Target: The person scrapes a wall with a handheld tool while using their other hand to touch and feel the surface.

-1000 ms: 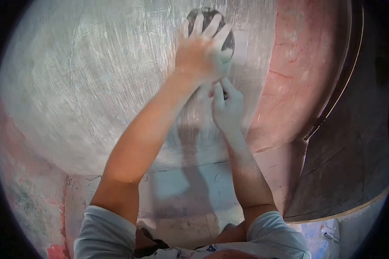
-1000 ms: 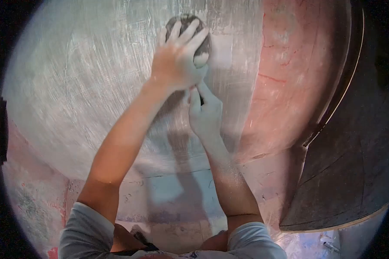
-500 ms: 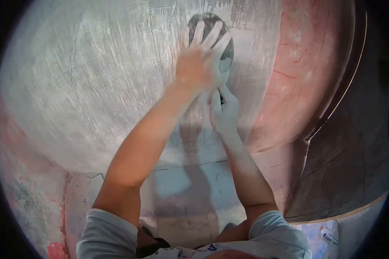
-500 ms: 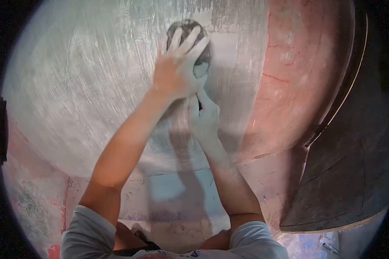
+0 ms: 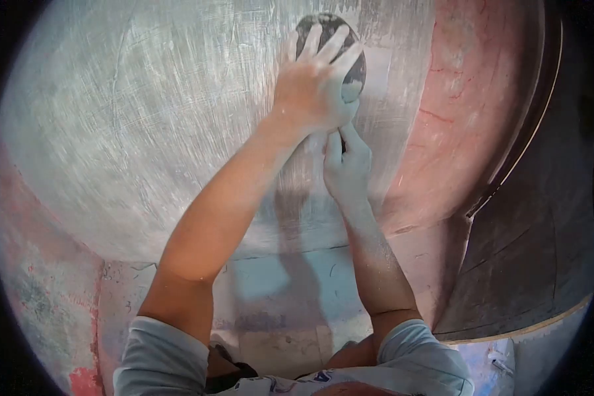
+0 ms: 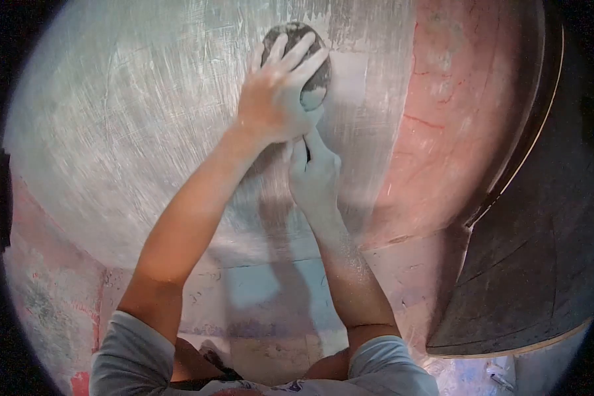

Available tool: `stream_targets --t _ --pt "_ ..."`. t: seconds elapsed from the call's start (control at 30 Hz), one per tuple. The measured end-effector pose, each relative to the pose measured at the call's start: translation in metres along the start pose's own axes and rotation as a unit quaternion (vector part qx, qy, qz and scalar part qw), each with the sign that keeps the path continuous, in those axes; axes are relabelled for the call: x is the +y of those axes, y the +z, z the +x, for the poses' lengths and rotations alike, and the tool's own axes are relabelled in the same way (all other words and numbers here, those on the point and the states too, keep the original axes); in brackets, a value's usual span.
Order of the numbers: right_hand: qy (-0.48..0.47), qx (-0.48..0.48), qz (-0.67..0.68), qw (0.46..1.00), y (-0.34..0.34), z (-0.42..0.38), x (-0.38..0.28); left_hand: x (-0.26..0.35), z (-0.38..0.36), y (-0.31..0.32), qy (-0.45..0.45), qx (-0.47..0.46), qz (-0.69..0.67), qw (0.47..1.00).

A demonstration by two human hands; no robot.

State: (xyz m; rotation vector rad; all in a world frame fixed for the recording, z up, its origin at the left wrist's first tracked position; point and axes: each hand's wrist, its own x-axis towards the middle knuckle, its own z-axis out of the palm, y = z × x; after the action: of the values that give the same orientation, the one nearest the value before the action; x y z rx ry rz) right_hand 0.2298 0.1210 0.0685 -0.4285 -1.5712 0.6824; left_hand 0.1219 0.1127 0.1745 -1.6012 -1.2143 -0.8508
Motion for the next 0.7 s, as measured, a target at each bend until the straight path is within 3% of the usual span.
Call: stream_targets --t 0.17,0.4,0.7 --pt "-0.073 0.016 -0.046 0.996 0.009 -0.052 0.055 0.01 -0.063 0.01 -0.013 -0.038 -0.026 0.999" --pt "-0.008 -0.03 -0.005 0.999 -0.014 0.0 -0.016 0.002 0.0 -0.005 -0.003 -0.015 -0.016 1.0" --pt "-0.057 -0.013 -0.051 0.997 0.0 -0.036 0.037 0.007 -0.041 0.0 0.003 -0.043 -0.04 0.998"
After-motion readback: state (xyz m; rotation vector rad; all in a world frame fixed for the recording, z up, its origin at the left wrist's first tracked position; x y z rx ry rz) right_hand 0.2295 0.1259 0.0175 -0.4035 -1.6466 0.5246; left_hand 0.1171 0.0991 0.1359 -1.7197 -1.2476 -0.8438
